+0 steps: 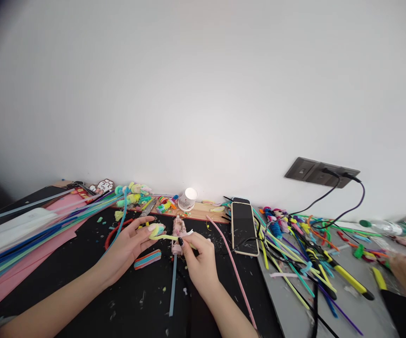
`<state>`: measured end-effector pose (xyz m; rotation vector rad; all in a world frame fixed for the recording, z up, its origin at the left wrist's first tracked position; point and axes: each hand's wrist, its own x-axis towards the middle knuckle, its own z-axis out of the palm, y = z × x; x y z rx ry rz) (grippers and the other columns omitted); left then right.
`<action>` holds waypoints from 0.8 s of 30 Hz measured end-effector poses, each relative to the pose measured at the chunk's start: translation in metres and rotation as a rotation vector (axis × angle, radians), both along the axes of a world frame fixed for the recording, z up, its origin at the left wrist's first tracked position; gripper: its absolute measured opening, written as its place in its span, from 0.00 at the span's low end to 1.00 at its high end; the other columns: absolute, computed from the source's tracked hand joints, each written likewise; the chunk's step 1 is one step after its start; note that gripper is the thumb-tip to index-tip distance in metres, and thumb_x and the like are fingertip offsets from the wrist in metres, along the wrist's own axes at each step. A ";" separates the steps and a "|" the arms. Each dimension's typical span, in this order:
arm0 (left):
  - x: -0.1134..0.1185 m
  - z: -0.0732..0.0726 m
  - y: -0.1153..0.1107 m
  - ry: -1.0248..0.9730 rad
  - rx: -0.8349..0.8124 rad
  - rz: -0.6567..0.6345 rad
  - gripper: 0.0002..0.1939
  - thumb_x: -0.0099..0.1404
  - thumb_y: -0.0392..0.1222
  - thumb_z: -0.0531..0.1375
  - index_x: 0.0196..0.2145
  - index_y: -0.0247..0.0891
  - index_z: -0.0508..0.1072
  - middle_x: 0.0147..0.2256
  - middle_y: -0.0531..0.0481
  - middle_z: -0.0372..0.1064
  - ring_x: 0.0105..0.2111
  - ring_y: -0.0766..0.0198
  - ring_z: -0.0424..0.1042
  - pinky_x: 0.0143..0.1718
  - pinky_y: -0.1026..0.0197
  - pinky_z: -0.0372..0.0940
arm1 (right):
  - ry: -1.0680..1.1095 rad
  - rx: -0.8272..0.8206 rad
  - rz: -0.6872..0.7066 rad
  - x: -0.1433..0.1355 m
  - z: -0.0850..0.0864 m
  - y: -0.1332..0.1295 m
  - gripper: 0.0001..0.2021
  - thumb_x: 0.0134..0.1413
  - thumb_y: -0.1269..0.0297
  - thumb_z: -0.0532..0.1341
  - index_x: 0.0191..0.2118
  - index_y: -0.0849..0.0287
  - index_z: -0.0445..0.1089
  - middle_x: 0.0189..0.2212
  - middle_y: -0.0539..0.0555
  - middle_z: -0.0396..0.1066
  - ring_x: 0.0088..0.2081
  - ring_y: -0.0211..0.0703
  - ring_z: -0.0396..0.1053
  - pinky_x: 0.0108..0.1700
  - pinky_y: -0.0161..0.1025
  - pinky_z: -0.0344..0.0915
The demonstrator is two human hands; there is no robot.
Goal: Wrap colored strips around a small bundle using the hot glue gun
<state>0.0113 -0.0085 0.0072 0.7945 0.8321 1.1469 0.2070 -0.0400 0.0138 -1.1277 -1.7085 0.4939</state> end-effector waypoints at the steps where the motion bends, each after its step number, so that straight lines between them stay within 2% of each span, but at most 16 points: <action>1: 0.000 0.001 0.000 0.013 0.000 0.004 0.21 0.60 0.46 0.67 0.47 0.40 0.66 0.37 0.50 0.73 0.42 0.62 0.74 0.48 0.58 0.68 | 0.007 0.014 -0.003 0.000 0.000 0.000 0.14 0.62 0.65 0.56 0.26 0.59 0.72 0.22 0.50 0.69 0.25 0.39 0.64 0.29 0.34 0.56; 9: -0.002 0.001 0.001 0.188 0.110 -0.042 0.25 0.57 0.49 0.67 0.48 0.41 0.63 0.40 0.46 0.75 0.43 0.56 0.75 0.44 0.56 0.70 | 0.092 0.000 -0.005 0.001 0.002 -0.001 0.15 0.63 0.63 0.56 0.24 0.59 0.69 0.21 0.49 0.65 0.25 0.38 0.61 0.28 0.34 0.54; 17: -0.003 0.002 0.000 0.299 0.265 -0.121 0.27 0.54 0.42 0.66 0.48 0.40 0.59 0.39 0.47 0.73 0.40 0.58 0.75 0.42 0.56 0.70 | 0.190 -0.101 -0.038 0.002 -0.001 0.000 0.16 0.62 0.60 0.57 0.24 0.60 0.66 0.21 0.49 0.62 0.24 0.37 0.57 0.25 0.34 0.52; 24: -0.004 0.003 -0.005 0.487 0.454 -0.195 0.25 0.57 0.38 0.64 0.50 0.41 0.59 0.43 0.46 0.73 0.39 0.60 0.75 0.44 0.55 0.69 | 0.230 -0.085 -0.025 0.001 0.000 -0.001 0.13 0.60 0.61 0.58 0.26 0.60 0.69 0.21 0.49 0.64 0.24 0.37 0.60 0.25 0.33 0.55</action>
